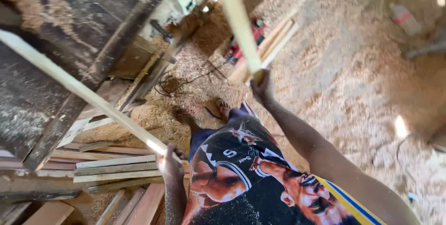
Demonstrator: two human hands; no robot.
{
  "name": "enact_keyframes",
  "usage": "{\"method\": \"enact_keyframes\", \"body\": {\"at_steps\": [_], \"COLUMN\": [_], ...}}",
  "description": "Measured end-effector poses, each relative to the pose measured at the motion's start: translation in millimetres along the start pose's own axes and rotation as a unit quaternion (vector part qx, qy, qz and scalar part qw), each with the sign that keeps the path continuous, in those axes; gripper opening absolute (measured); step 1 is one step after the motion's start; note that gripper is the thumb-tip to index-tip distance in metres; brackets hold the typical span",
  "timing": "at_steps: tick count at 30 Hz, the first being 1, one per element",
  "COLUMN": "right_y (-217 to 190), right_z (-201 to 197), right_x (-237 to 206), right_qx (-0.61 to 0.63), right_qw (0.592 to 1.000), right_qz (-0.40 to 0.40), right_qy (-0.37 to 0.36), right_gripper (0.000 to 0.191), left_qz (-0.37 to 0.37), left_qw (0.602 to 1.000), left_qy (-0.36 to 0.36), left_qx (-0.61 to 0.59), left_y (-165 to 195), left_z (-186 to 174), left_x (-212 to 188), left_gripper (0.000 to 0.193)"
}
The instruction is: The person assembles a wooden frame by inserting thin wooden slats into a jig on a workbench. They use a hammer to tap the slats into place and adjust their positions. The person repeatedly picks up slats, aligns them, and secures them within the frame structure.
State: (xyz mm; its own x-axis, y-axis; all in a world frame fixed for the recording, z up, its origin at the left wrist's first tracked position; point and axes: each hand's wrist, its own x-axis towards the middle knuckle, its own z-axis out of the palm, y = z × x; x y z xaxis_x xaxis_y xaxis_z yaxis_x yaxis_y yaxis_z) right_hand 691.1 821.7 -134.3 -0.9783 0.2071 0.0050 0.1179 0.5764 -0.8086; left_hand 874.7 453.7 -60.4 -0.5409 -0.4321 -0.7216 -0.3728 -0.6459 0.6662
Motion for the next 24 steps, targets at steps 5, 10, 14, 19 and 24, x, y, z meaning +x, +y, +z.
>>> {"method": "enact_keyframes", "body": {"at_steps": [5,10,14,19,24], "right_y": [46.6,56.7,57.4,61.6,69.2], "right_z": [-66.7,-78.4,-81.7,-76.0,-75.0], "right_x": [-24.2,-1.9,8.2,-4.0,1.8], "right_qx": [-0.247,0.018,0.146,0.084,-0.027], "right_qw": [0.953,0.860,0.779,0.821,0.873], "right_qz": [0.127,0.499,0.606,0.557,0.487], "right_qy": [0.121,0.100,0.064,0.094,0.015], "right_gripper": [0.052,0.049,0.035,0.040,0.072], "left_qz": [0.084,0.132,0.092,0.078,0.127], "left_qw": [0.996,0.987,0.985,0.950,0.976], "left_qy": [0.021,0.061,0.103,0.179,0.082], "left_qx": [0.002,0.073,0.104,0.244,0.158], "left_y": [13.0,18.5,28.4,42.5,31.0], "left_z": [5.4,5.0,8.4,10.6,-1.7], "left_x": [-2.7,5.4,-4.6,-21.9,-14.7], "left_gripper": [0.048,0.059,0.061,0.070,0.072]}}
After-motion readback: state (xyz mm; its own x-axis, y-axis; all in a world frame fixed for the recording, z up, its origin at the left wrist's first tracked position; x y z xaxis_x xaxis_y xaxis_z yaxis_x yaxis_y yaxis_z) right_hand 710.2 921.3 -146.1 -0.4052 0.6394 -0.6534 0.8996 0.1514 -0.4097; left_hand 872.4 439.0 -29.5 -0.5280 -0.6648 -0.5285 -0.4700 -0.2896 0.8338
